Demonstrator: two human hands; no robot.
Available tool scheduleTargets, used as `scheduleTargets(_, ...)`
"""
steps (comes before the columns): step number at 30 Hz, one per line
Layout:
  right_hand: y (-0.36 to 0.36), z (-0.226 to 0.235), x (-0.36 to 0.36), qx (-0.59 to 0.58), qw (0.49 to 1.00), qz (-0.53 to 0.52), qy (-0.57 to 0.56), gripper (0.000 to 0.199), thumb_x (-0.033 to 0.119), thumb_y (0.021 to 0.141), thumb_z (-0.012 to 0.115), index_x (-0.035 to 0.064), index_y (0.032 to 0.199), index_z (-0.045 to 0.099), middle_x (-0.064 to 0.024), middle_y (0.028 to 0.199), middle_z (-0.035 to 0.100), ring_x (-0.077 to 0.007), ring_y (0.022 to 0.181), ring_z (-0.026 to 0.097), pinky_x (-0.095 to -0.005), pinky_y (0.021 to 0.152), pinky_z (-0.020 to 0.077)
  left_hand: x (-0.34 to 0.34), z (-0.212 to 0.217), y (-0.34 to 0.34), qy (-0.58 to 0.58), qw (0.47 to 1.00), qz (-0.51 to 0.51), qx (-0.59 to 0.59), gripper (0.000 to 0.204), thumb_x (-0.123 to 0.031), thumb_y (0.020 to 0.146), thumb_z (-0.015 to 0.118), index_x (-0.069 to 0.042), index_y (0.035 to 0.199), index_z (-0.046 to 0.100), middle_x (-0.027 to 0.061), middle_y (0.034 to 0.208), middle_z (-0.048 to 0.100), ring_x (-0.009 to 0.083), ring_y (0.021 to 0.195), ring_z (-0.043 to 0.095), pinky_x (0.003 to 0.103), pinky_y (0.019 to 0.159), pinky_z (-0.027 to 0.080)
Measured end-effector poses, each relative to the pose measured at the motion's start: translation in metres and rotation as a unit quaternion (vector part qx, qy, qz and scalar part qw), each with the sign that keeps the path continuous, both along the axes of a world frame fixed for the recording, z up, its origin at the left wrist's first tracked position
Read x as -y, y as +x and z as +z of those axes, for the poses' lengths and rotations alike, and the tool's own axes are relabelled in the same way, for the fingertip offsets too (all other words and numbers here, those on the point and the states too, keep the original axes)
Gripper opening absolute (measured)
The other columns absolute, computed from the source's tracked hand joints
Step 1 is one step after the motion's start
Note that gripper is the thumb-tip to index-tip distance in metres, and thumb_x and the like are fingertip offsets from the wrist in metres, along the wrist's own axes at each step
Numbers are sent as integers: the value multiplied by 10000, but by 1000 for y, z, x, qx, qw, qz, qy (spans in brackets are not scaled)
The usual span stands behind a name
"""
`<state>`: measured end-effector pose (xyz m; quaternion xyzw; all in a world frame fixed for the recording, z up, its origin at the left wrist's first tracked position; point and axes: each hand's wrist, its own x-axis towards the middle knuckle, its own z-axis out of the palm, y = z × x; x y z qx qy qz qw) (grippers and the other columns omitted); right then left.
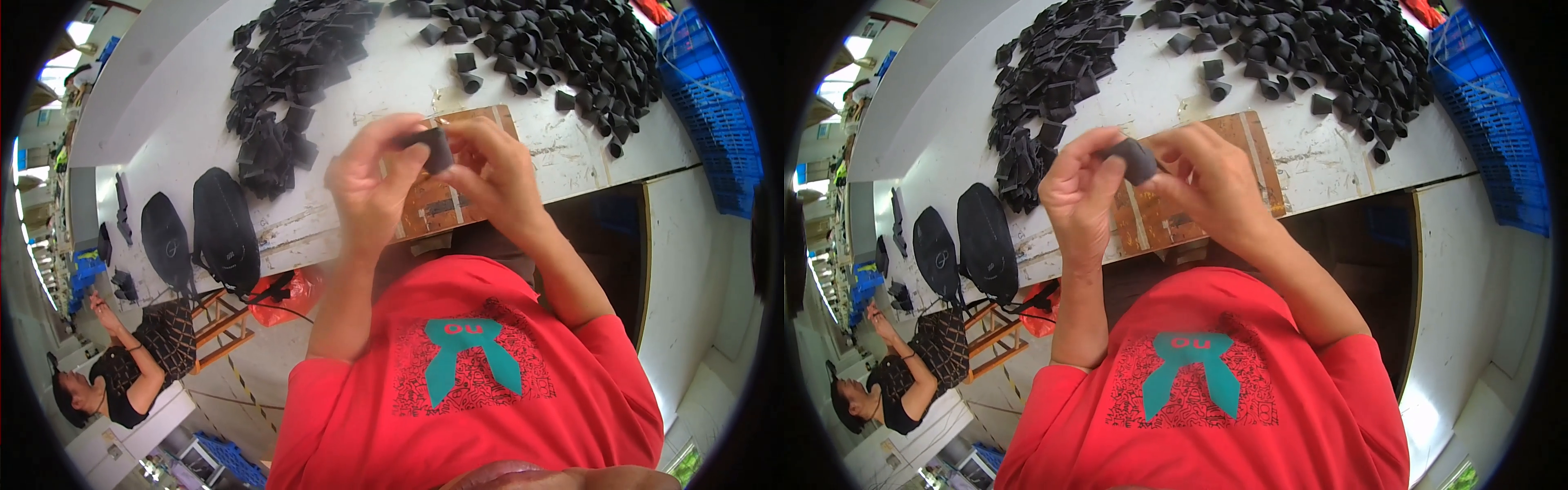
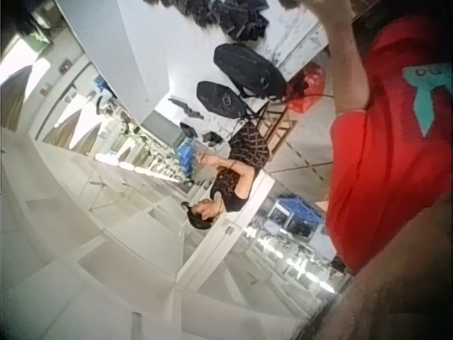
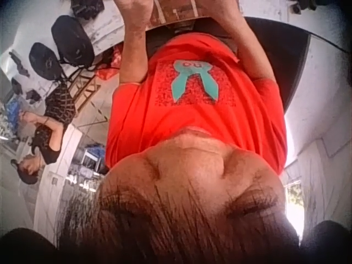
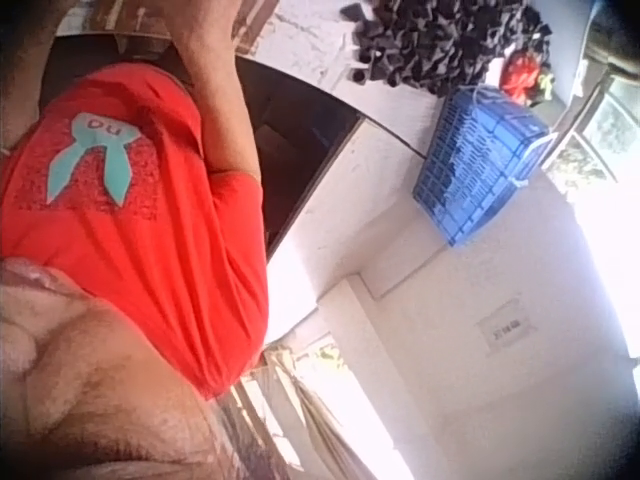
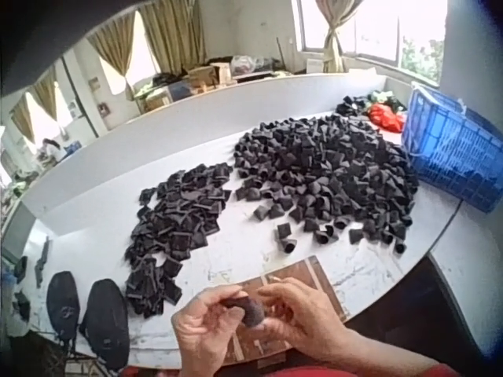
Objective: Assembling small black rubber or plastic components by hand at a workbench.
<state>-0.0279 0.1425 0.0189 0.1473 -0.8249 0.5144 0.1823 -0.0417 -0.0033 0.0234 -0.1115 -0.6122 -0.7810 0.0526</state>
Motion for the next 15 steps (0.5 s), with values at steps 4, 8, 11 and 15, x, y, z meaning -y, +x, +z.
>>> scheduleTargets(4,3,25,-1,68,996,59,-6,291,146,721,668,-6,952,578,-111,791,574,-185,623,544,-263,556,441,1,-4,1,-111,992,46,-33,80,-2,771,593,-2,851,596,63,770,630,121,670,591,230,638,468)
scheduleTargets(8,0,25,1,-17,996,-7,86,154,68,731,637,5,867,599,-97,756,591,-211,605,562,-273,542,444,-6,-13,0,-149,978,89,-113,99,-8,745,618,-21,835,578,75,768,603,148,659,569,246,593,447)
scheduleTargets(11,-6,11,1,-57,991,-26,115,116,66,741,633,3,831,596,-79,739,595,-188,584,554,-269,520,436,0,-22,-1,-170,972,117,-114,91,-16,751,609,-25,836,578,78,763,597,158,659,563,245,599,444)
scheduleTargets(15,-17,19,-21,129,966,52,-216,138,125,854,533,7,822,598,-23,698,575,-65,551,483,-195,463,344,34,-67,-8,-289,908,303,-24,114,-21,764,549,1,872,581,91,764,607,118,644,569,242,575,464)
